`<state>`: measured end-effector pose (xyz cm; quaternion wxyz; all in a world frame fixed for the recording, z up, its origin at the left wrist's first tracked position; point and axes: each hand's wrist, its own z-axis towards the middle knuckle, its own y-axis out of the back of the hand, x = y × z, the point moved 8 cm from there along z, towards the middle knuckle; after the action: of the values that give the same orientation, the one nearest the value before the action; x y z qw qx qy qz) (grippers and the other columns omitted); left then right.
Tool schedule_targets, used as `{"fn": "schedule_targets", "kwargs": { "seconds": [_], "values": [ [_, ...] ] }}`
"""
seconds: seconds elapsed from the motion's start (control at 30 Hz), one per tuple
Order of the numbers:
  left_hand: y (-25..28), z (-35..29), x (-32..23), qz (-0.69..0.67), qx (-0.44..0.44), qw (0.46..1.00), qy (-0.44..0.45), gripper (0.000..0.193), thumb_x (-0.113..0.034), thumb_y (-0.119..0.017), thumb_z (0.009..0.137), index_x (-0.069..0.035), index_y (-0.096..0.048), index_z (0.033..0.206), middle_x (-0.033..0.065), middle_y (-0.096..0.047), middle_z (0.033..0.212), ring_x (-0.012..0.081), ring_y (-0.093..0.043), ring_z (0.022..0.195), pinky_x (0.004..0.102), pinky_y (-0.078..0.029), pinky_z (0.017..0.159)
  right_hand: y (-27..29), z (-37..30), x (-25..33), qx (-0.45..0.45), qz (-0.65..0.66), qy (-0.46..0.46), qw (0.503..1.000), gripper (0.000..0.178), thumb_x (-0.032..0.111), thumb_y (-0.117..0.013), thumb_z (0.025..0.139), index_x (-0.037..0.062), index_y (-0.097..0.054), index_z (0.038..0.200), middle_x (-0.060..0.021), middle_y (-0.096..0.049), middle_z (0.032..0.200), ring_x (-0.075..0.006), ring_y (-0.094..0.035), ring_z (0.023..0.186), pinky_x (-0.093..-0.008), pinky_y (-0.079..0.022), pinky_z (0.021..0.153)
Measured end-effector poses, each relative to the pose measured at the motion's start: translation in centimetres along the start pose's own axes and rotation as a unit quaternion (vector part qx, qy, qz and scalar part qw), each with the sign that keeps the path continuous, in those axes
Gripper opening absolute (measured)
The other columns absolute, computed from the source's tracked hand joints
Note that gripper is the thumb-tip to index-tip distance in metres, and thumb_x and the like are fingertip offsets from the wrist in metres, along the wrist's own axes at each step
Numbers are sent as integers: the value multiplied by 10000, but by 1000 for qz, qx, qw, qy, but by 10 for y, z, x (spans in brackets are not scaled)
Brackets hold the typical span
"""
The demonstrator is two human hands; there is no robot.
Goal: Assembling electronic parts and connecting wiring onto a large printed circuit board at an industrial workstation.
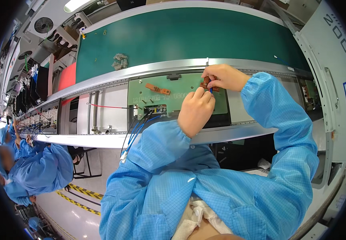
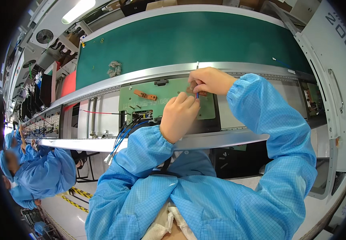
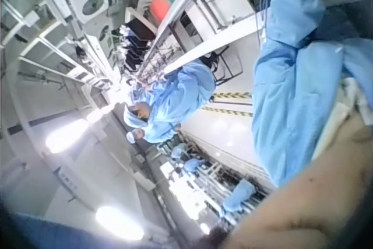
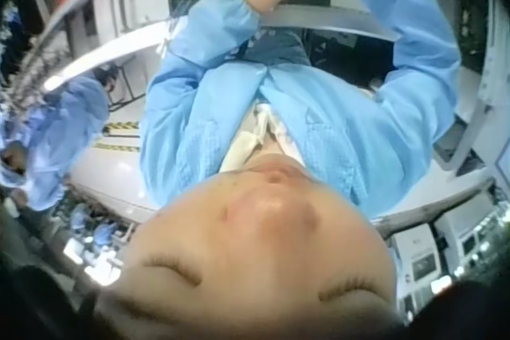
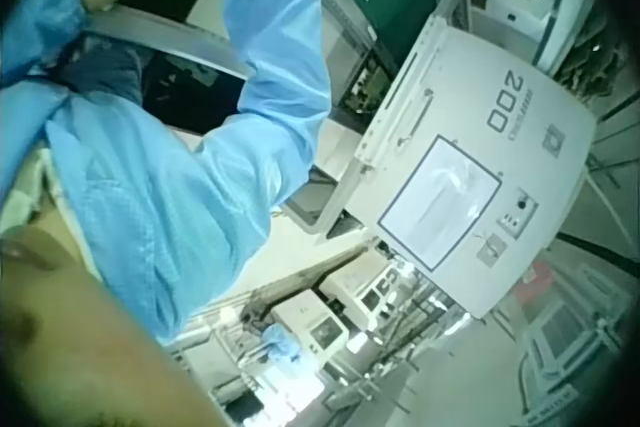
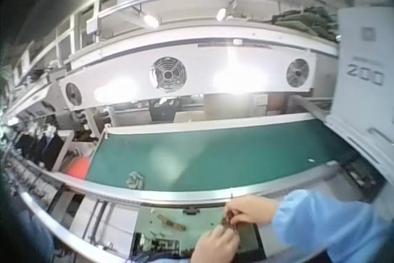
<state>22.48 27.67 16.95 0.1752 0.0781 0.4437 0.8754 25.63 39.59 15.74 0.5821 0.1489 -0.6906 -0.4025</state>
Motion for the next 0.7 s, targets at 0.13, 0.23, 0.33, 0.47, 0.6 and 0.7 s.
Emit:
{"fn": "schedule_targets", "kwargs": {
  "seconds": [0.13, 0.23, 0.33, 0.47, 0.6, 0.7],
  "values": [
    [-7, 2, -4, 5, 14, 1000, -1, 22, -101, -593, 693, -80, -589, 696, 17, -534, 732, 169, -519, 786, 273, -425, 637, 1, -13, -14, -75, -59, -26, 995, 221, 71, -723, 747, 5, -536, 844, -62, -535, 767, -180, -529, 648, -315, -469, 612],
    [-8, 3, -6, 3, 4, 1000, -3, 19, -102, -594, 690, -84, -590, 695, 17, -537, 731, 169, -522, 790, 276, -424, 635, 2, -22, -5, -133, -54, -17, 990, 231, 64, -730, 741, -1, -523, 821, -76, -538, 817, -191, -546, 674, -314, -488, 631],
    [-8, 5, -7, 12, 3, 1000, -4, 21, -103, -594, 691, -82, -594, 697, 18, -538, 730, 168, -525, 792, 275, -421, 630, 0, -32, -3, -180, -70, -26, 981, 211, 43, -720, 747, -9, -542, 848, -87, -555, 859, -204, -581, 741, -311, -508, 664],
    [-12, 5, -8, 10, -12, 1000, 4, 22, -103, -593, 694, -80, -594, 694, 18, -537, 732, 170, -524, 796, 273, -419, 627, -5, -54, 2, -278, -79, 9, 957, 181, 18, -691, 772, -19, -581, 912, -96, -611, 977, -234, -626, 856, -318, -523, 719],
    [-15, 4, -9, -11, 5, 1000, 5, 54, -100, -591, 690, -67, -589, 732, 18, -531, 754, 177, -528, 805, 281, -438, 631, -9, -71, 0, -333, -70, 62, 938, 200, 37, -664, 799, 9, -615, 991, -106, -629, 1039, -263, -626, 860, -328, -514, 737],
    [-20, 0, -11, -30, 14, 999, 6, 93, -94, -592, 682, -59, -582, 768, 21, -523, 770, 185, -531, 809, 290, -459, 642, -4, -73, -10, -300, -64, 50, 951, 159, 55, -623, 843, -10, -603, 987, -106, -629, 1066, -238, -622, 919, -317, -499, 796]
  ]
}}
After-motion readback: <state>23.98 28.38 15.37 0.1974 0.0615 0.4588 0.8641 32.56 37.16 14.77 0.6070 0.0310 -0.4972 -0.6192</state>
